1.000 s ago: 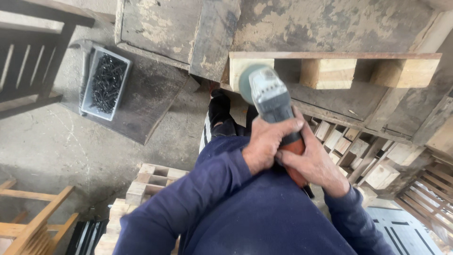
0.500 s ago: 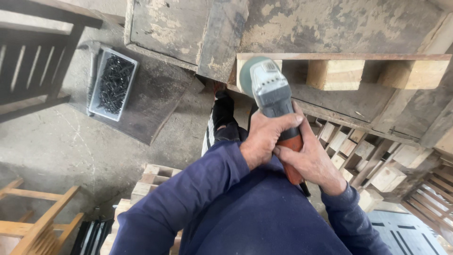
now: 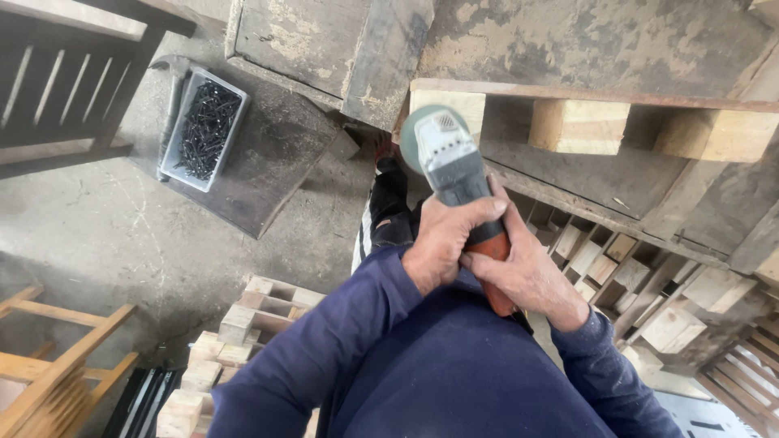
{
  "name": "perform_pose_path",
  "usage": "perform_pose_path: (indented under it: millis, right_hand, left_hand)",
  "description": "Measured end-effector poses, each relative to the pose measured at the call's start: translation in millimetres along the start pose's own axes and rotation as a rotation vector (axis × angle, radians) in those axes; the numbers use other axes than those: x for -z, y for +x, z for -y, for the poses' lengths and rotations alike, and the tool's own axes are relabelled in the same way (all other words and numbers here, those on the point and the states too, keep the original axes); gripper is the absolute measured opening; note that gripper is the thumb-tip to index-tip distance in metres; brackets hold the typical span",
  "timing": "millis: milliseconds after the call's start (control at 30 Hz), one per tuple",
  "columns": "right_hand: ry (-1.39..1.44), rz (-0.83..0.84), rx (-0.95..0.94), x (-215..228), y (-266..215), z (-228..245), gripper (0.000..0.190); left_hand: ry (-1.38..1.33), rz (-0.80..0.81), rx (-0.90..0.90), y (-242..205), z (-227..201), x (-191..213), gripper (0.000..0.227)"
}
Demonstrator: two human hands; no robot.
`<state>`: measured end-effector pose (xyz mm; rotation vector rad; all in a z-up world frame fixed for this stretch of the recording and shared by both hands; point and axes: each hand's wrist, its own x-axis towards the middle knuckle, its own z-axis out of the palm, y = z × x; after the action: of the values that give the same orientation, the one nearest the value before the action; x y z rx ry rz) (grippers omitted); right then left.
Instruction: The person uses an angle grinder with a sanding disc to smooth the surfaces of small wooden blocks arranged on a workbench. The person moves the tool across each block, generating sawdust, and briefly repositions one block before continuing.
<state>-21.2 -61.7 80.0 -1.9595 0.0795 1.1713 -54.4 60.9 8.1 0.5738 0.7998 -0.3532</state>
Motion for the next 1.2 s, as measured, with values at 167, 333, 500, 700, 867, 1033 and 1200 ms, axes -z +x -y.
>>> perform_pose_path:
  millis: [167,333,500,700,867,1033,1200]
  right_hand:
    - [-0.046,0.019,-0.064,0.2,-19.6,-20.5,0.111]
    - [-0.042,-0.059,-0.008,6.5,-25.6,-45.2,0.111]
    - [0.019,-0.117,0.003,9.7,-33.0,-59.8,0.109]
    - [0.005,-0.172,-0.064,10.4,-36.1,-64.7,0.111]
    - [-0.024,-0.248,-0.074,8.6,-41.6,-65.5,0.11]
    - [-0.009,-0.284,0.085,-0.1,-46.9,-44.9,0.105]
    - [-0.045,-0.113,-0.005,-12.8,-27.5,-22.2,0.114]
  left_hand:
    - [-0.029,-0.005,0.064,-19.9,28.5,-1.6,0.039]
    - [-0.014,0.064,0.022,-12.0,46.4,-8.0,0.041]
    - [0.06,0.093,0.041,-3.0,67.5,-11.7,0.043]
    - [0.111,0.139,0.075,1.6,72.6,-13.6,0.045]
    - [0.138,0.213,0.069,6.5,72.9,-18.8,0.046]
    - [0.153,0.191,0.023,-0.4,59.7,-19.8,0.051]
    - [0.1,0.129,-0.055,-11.6,34.9,6.0,0.049]
